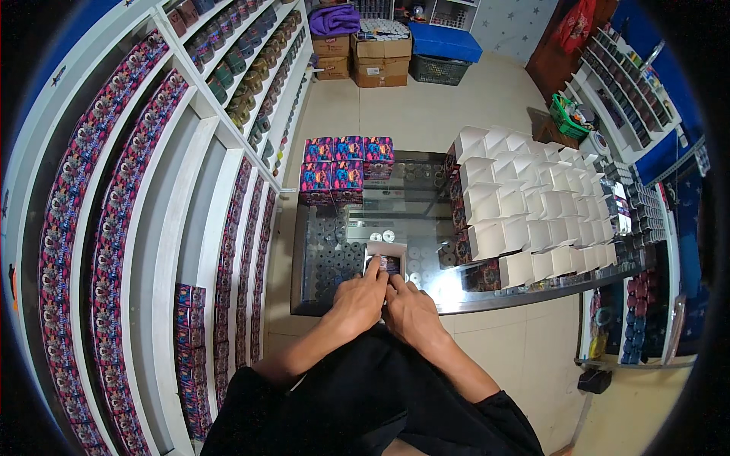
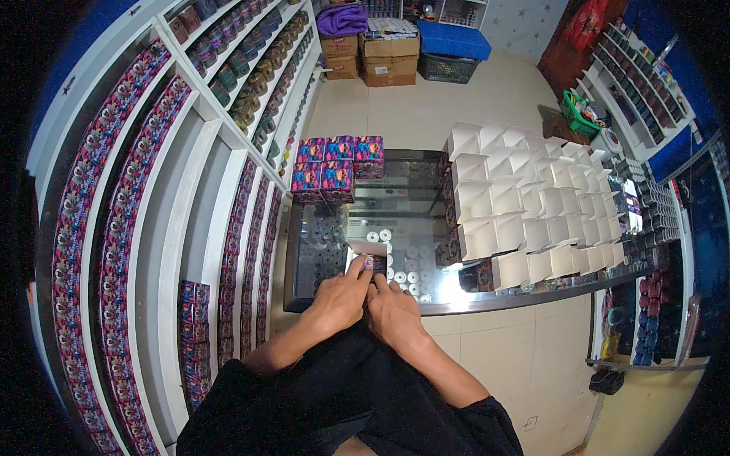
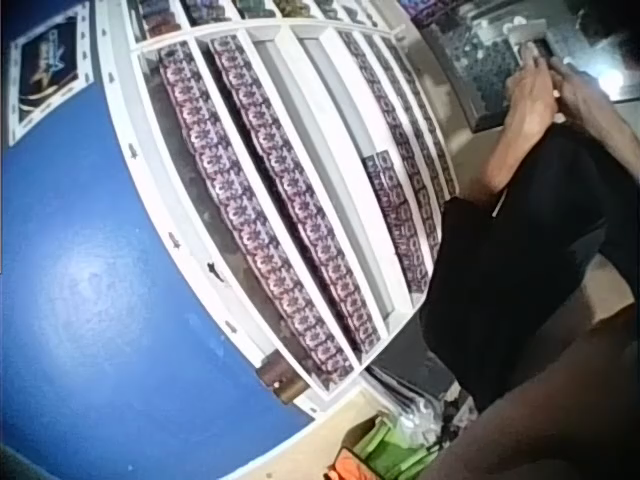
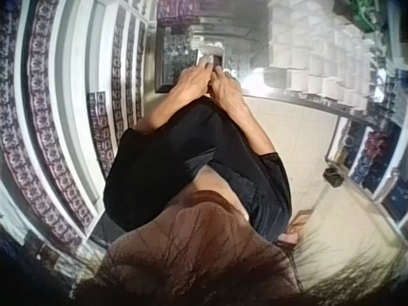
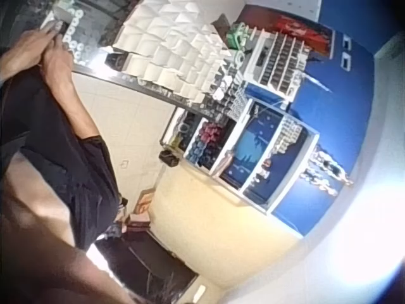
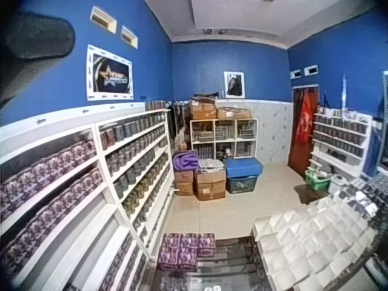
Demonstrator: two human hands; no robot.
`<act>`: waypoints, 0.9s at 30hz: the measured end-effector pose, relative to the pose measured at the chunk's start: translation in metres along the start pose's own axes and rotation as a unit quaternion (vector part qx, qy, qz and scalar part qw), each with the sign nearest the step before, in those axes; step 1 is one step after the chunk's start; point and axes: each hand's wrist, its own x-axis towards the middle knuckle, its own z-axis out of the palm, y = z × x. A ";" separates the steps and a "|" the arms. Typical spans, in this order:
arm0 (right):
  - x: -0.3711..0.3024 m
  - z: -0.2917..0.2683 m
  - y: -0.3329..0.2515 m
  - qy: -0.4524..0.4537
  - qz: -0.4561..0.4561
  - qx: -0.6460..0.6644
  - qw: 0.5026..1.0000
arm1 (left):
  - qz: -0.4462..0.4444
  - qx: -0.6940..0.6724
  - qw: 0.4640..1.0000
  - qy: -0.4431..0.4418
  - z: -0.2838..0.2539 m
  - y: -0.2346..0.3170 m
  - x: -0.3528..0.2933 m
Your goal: Assembling and folding small toy packaging boxes on a counter.
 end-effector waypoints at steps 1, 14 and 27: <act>-0.001 0.002 0.001 0.002 -0.002 0.003 1.000 | 0.002 0.002 1.000 0.007 0.000 0.001 -0.001; -0.008 0.004 0.007 0.038 -0.024 0.013 0.999 | -0.004 -0.035 0.999 0.013 0.006 -0.003 0.000; -0.006 0.010 0.012 0.053 -0.029 0.037 0.997 | -0.012 -0.058 0.998 0.013 -0.001 0.002 0.001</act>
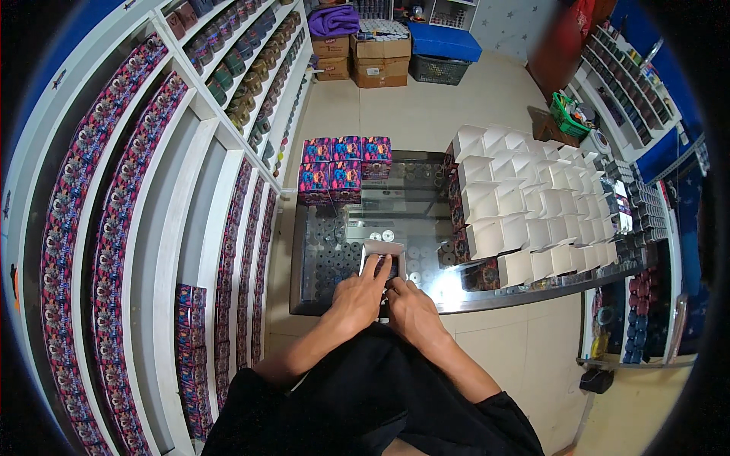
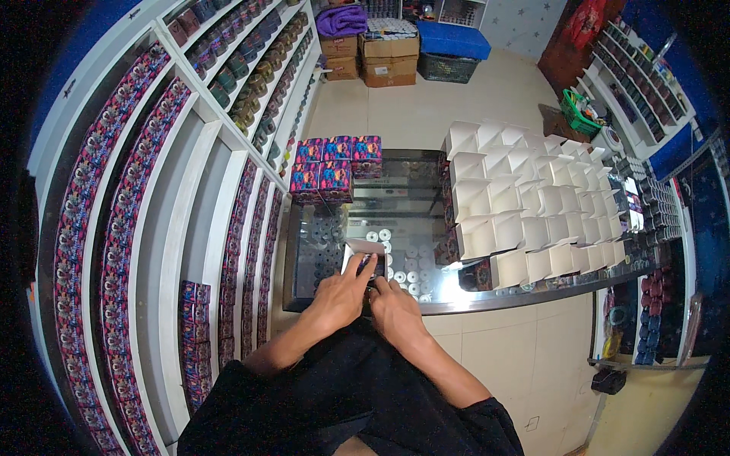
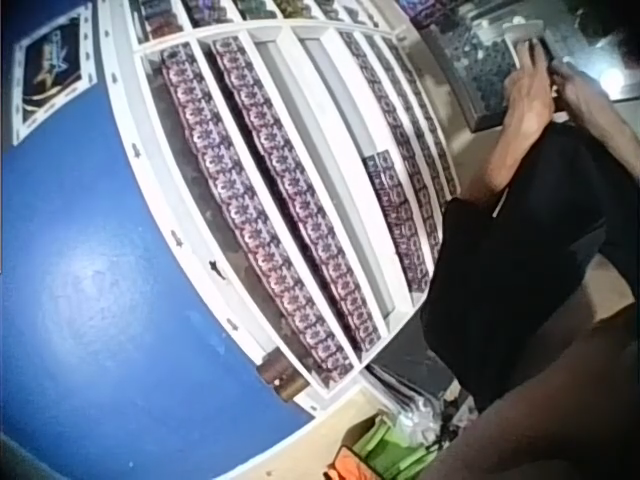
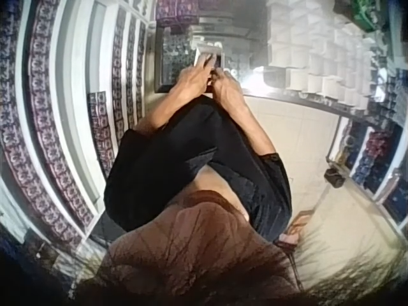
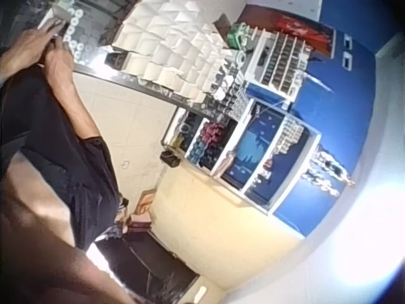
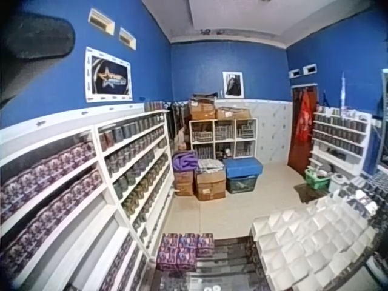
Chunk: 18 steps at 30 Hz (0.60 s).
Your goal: Assembling and folding small toy packaging boxes on a counter.
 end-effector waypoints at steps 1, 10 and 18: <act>0.001 0.000 0.000 0.002 -0.003 0.000 1.000 | 0.007 0.015 1.000 0.018 0.006 -0.003 0.001; 0.001 0.002 0.000 0.003 -0.005 -0.007 1.000 | -0.026 0.040 0.998 0.045 0.011 0.006 0.004; 0.003 0.001 0.000 -0.003 0.007 -0.010 1.000 | -0.019 0.034 0.999 0.037 0.008 0.003 0.000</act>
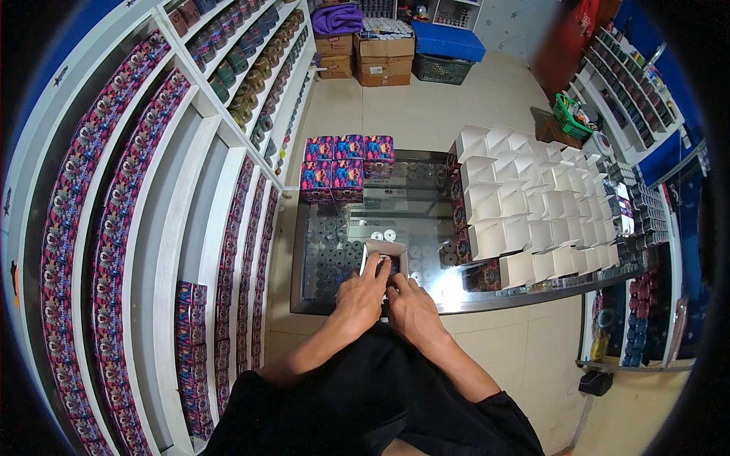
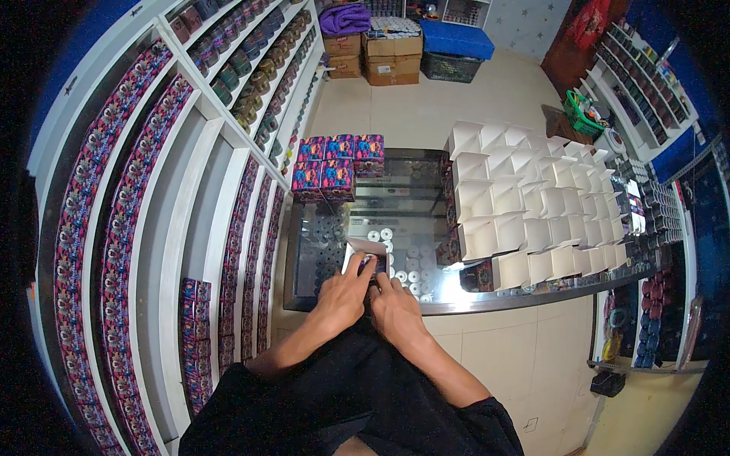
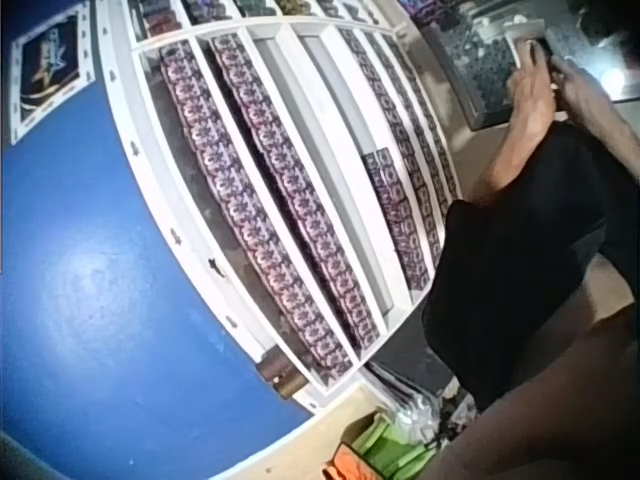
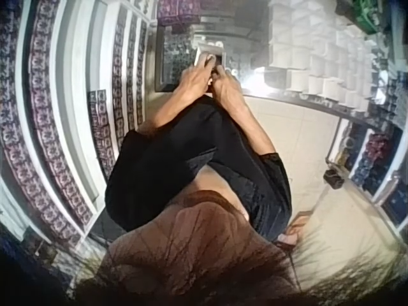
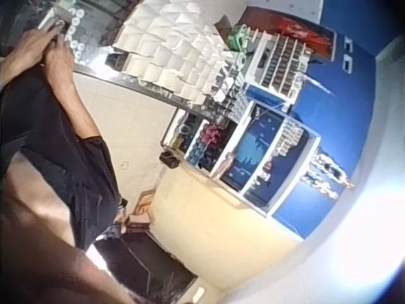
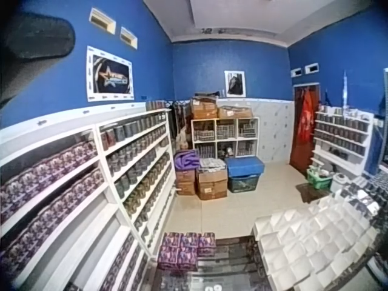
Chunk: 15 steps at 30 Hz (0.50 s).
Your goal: Assembling and folding small toy packaging boxes on a counter.
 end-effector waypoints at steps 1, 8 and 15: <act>0.000 -0.001 0.000 -0.007 0.002 0.003 1.000 | 0.004 0.000 1.000 0.007 0.000 -0.001 -0.001; 0.002 -0.007 -0.005 0.013 0.008 0.021 1.000 | 0.006 -0.006 1.000 0.007 -0.001 -0.002 -0.007; -0.012 -0.039 -0.010 0.012 0.002 0.054 0.998 | 0.025 -0.089 0.995 -0.049 -0.065 0.011 -0.039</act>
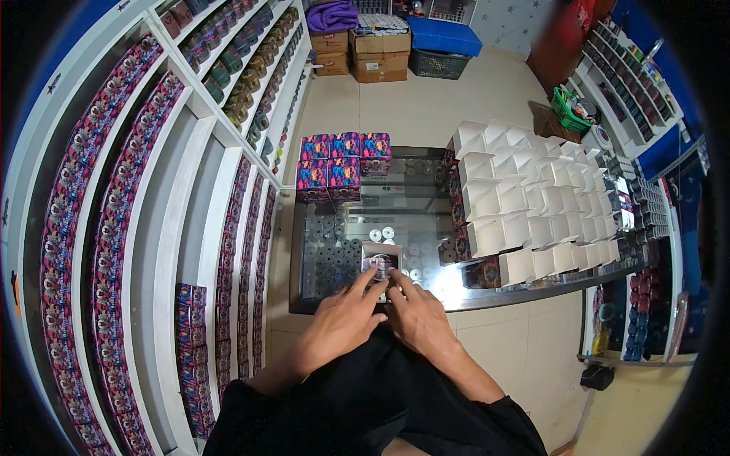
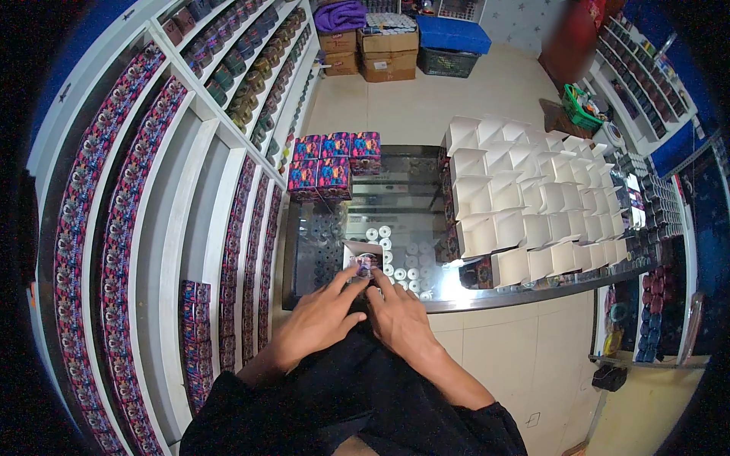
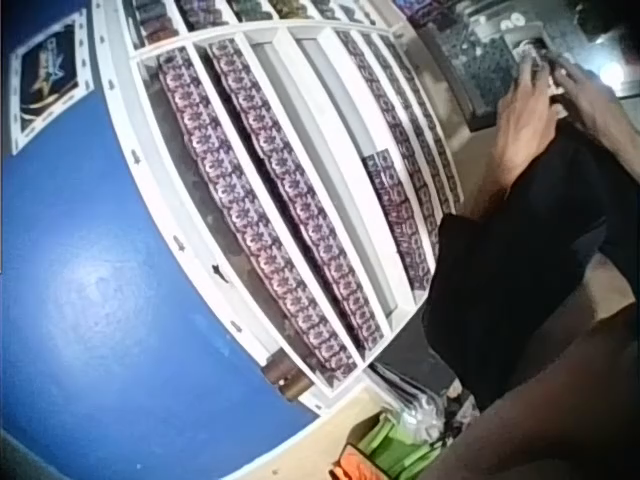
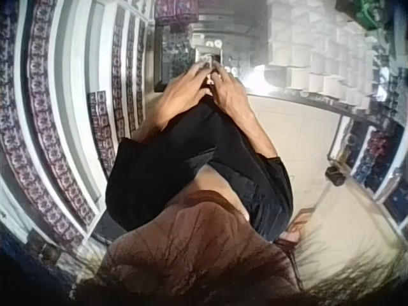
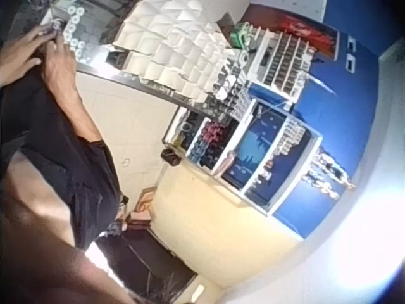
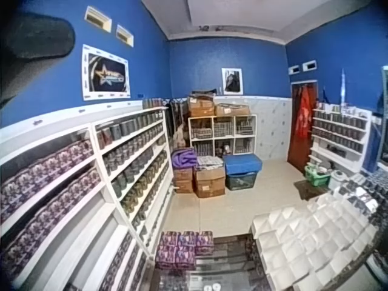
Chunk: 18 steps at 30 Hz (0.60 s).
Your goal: Assembling and folding small toy packaging boxes on a counter.
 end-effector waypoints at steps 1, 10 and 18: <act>-0.002 -0.006 0.001 0.024 -0.020 0.023 0.999 | 0.009 -0.040 0.999 -0.020 -0.014 0.001 -0.006; 0.014 0.020 0.064 0.041 0.092 0.314 0.944 | -0.017 -0.158 0.983 0.095 0.022 -0.081 0.032; 0.030 0.036 0.075 -0.041 0.080 0.308 0.947 | -0.048 -0.216 0.974 0.055 0.050 -0.083 0.049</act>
